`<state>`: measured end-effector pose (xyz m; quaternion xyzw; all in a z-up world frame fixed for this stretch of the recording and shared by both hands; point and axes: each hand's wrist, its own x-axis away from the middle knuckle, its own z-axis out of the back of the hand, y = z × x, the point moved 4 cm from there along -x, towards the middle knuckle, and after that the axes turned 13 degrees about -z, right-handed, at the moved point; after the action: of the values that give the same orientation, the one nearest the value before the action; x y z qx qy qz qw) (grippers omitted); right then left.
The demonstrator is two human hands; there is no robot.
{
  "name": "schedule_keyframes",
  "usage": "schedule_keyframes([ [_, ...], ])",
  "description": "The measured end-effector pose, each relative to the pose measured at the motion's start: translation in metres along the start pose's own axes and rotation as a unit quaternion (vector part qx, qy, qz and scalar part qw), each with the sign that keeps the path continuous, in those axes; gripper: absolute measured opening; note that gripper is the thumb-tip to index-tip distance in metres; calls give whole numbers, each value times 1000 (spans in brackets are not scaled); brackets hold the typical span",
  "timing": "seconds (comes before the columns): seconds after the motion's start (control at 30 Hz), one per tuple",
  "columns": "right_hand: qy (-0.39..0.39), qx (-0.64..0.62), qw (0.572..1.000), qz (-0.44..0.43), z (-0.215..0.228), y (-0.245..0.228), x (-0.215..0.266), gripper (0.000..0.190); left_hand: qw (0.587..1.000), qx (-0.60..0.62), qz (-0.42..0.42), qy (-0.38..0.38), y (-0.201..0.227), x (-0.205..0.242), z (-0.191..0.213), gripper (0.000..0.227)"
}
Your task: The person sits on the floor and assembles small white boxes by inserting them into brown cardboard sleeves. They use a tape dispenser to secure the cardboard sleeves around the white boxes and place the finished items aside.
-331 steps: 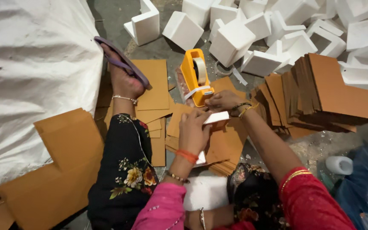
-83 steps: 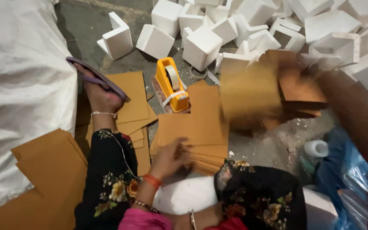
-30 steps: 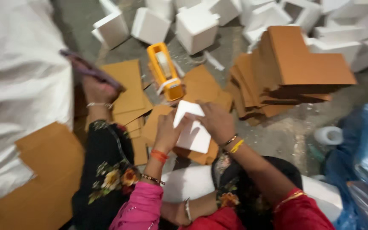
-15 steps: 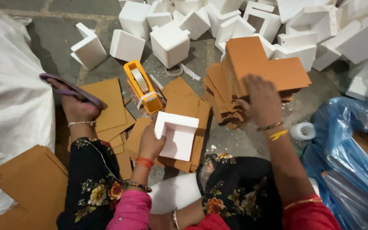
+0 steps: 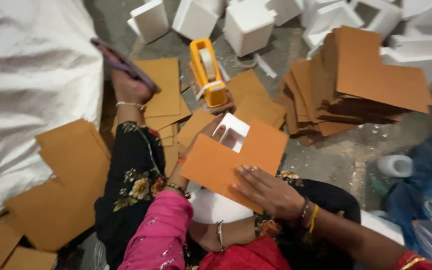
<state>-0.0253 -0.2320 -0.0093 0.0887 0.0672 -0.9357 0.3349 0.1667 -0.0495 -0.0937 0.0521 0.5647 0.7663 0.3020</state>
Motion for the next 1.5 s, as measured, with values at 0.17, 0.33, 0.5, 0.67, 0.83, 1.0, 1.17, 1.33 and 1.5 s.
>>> schedule_keyframes([
  [0.17,-96,97,990,-23,-73,32,-26,86,999,-20,23,-15,3,10,-23,53],
  [0.33,-176,-28,980,-85,-72,38,-56,108,995,-67,65,-28,29,-1,-16,58],
  [0.5,-174,-87,979,-68,-72,28,-50,62,974,-187,120,-34,53,-5,-14,63],
  [0.67,185,-150,971,-8,-52,78,20,25,994,-97,44,31,54,25,16,62],
  [0.83,341,-539,595,-489,-71,156,11,36,998,-40,-47,29,49,59,41,63],
  [1.0,368,-574,614,-398,-39,129,-9,48,994,-74,-63,44,46,71,42,60],
  [1.17,411,-470,675,-394,-34,86,-10,55,992,-78,-73,63,61,64,28,61],
  [1.33,368,-464,709,-383,-54,21,-18,40,987,-98,-54,115,78,60,1,65],
  [1.5,338,-489,581,-556,-92,50,-49,21,975,-151,147,77,82,61,-3,78],
])
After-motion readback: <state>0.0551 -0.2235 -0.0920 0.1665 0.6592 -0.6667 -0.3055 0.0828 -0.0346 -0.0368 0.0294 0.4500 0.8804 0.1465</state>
